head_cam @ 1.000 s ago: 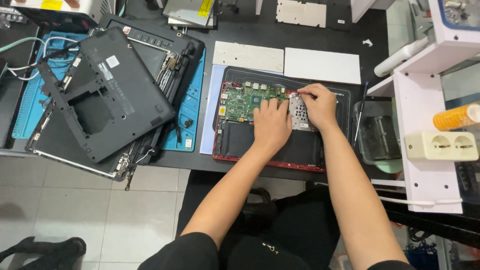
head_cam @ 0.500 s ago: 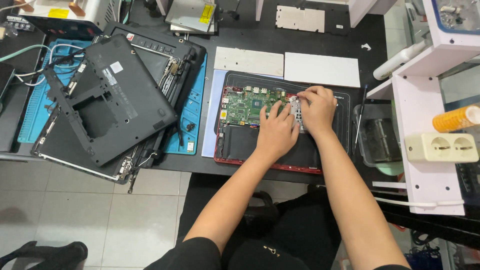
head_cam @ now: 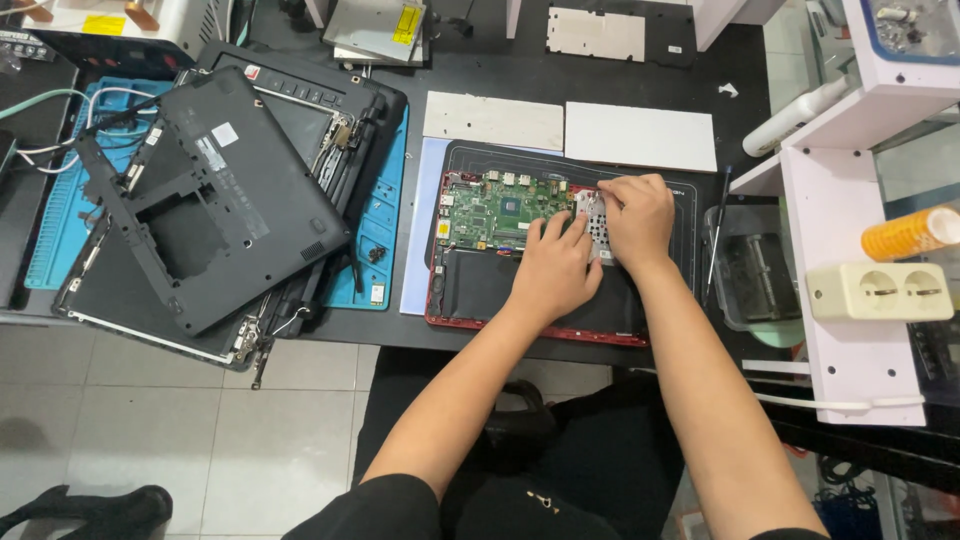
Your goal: The person works on a disassembled laptop at a repair bench, seating and adjusting the motherboard inside the red chassis, reconnecting internal cables and connectors by hand, and pressing components into place. Near the end they pick up a screwdriver and work on the board with it.
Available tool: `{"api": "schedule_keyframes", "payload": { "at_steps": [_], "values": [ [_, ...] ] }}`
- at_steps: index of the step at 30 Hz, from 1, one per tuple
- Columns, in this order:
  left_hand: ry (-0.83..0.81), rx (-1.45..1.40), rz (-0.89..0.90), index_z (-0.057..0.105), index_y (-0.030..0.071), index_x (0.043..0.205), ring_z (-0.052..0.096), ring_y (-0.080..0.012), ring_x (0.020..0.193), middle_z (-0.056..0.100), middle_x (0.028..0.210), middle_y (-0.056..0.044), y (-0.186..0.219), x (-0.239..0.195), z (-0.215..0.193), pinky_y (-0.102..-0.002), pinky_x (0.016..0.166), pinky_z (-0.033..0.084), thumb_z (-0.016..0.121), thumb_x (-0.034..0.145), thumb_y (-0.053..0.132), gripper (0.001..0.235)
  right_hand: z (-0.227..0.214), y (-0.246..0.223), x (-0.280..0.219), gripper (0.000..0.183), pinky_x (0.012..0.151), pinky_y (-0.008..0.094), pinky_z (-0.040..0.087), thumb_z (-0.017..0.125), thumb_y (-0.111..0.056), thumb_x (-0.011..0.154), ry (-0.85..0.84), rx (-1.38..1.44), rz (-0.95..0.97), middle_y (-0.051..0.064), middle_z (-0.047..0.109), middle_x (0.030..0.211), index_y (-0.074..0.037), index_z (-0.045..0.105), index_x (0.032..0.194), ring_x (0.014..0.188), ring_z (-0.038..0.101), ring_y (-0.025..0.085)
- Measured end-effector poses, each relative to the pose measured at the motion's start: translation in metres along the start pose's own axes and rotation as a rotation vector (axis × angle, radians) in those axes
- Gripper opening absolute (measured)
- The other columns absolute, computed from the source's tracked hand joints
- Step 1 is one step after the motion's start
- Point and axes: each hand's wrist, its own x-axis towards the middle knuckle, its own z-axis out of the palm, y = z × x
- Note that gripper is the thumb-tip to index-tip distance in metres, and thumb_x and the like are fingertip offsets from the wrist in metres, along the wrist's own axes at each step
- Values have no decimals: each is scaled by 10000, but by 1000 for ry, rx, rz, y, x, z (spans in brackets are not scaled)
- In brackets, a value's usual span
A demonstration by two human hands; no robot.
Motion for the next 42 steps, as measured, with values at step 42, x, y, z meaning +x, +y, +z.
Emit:
{"api": "schedule_keyframes", "payload": {
  "at_steps": [42],
  "values": [
    [-123,33,-57,653,-21,1231,418,-339,1395,516,1459,-175,-2,4,2,-552,1107,342,694,836,386,568,-26,-16,-1,265,787,416,525,686,-92,912,-138,-87,-196,52,743,1114,-132,784,1154,951,714,256]
  ]
}}
